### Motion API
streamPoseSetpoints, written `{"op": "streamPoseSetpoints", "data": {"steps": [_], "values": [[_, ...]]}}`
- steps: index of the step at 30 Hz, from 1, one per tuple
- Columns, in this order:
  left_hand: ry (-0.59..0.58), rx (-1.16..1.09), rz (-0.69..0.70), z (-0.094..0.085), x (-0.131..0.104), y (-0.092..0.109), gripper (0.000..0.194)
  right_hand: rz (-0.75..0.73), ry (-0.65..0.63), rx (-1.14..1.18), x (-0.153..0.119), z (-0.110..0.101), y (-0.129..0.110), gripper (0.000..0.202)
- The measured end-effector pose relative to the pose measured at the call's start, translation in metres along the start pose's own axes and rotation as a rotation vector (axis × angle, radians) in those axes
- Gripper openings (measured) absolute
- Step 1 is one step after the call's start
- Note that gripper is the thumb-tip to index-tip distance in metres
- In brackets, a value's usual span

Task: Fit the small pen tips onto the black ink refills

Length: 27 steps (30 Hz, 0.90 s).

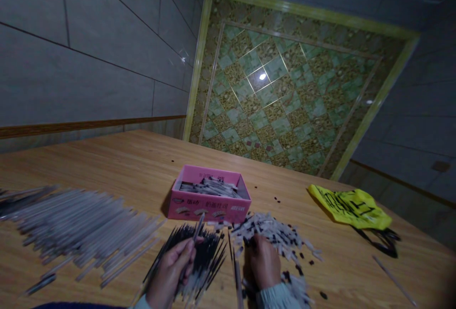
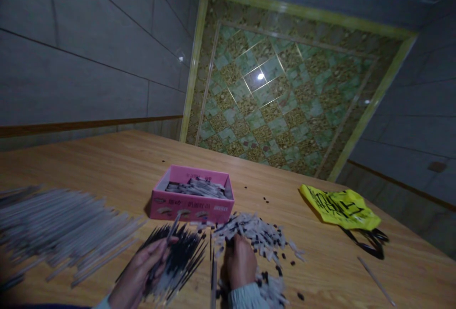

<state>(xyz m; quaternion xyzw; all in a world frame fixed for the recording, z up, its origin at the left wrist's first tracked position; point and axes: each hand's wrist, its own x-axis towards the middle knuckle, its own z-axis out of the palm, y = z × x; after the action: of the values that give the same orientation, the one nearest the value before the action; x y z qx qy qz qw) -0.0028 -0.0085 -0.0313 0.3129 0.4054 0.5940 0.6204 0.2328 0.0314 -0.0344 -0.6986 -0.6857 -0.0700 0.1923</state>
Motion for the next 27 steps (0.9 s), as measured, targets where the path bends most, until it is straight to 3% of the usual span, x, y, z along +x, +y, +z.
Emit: {"op": "streamPoseSetpoints", "data": {"steps": [18,20,23,27], "values": [[-0.012,0.112,-0.025,-0.001,0.003,-0.004,0.045,-0.005,-0.011,-0.053,-0.009,0.005,-0.013,0.027],[-0.014,0.113,-0.034,0.001,0.001,-0.003,0.044,-0.004,0.063,0.099,-0.008,0.000,-0.018,0.030],[-0.036,0.139,-0.055,0.004,0.000,-0.001,0.045,0.011,0.165,0.598,-0.003,-0.008,-0.029,0.024],[-0.081,0.200,-0.083,0.007,0.000,0.000,0.047,0.191,-0.013,1.387,0.001,-0.017,-0.047,0.026]]}}
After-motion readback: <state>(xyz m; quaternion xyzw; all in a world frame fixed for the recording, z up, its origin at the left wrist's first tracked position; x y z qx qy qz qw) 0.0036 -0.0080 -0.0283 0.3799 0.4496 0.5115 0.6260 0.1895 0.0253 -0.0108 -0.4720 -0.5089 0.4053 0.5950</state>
